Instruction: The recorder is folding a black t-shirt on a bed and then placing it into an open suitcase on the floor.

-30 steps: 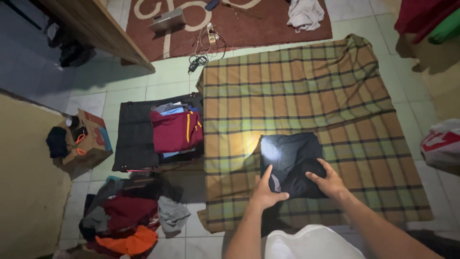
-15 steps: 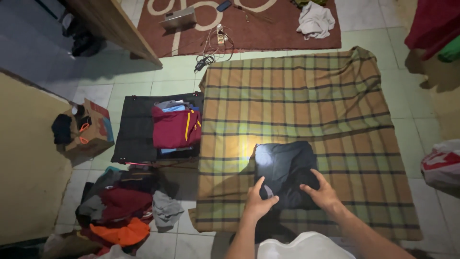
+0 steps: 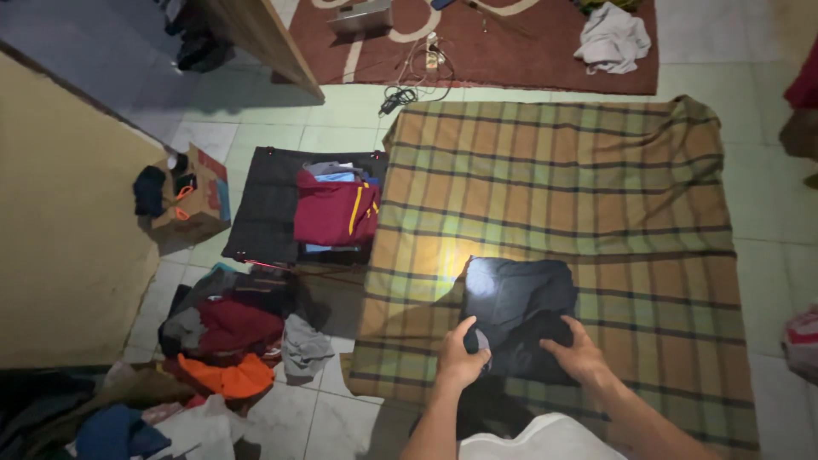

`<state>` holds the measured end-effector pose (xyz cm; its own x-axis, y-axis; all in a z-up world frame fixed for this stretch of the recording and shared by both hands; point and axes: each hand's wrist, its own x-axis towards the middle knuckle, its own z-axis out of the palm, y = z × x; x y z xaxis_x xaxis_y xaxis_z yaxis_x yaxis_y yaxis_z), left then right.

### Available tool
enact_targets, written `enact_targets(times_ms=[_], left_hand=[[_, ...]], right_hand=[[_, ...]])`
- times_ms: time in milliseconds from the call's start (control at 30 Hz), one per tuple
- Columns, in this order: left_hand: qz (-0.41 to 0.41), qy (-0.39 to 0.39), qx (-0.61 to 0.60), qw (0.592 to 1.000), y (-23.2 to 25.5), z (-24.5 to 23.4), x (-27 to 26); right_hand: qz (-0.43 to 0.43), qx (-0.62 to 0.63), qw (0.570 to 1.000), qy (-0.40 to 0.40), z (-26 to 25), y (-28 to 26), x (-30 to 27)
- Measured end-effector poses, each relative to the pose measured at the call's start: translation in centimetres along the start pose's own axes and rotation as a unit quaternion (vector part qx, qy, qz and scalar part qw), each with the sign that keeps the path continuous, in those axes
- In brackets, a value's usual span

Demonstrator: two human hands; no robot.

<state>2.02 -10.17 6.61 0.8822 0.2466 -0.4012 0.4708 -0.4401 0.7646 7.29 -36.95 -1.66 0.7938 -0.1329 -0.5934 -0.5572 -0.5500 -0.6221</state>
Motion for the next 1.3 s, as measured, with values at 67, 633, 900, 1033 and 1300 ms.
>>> enact_targets(times_ms=[67,633,900,1033,1300], left_hand=[[-0.002,0.000,0.009,1.000,-0.1,0.1,0.1],[-0.006,0.012,0.034,0.999,0.3,0.7,-1.0],[0.031,0.022,-0.003,0.999,0.6,-0.3,0.5],[0.061,0.055,-0.063,0.995,1.9,-2.5,2.5],[0.079,0.050,-0.073,0.993,1.8,-11.4,7.3]], right_hand=[[-0.006,-0.010,1.000,-0.007,0.0,0.0,0.1],[0.036,-0.042,0.997,-0.061,-0.6,0.6,-1.1],[0.001,0.002,1.000,0.013,-1.3,-1.3,0.0],[0.078,0.037,0.996,0.014,-2.1,-8.3,-2.8],[0.067,0.149,0.985,0.050,2.1,-18.4,-6.2]])
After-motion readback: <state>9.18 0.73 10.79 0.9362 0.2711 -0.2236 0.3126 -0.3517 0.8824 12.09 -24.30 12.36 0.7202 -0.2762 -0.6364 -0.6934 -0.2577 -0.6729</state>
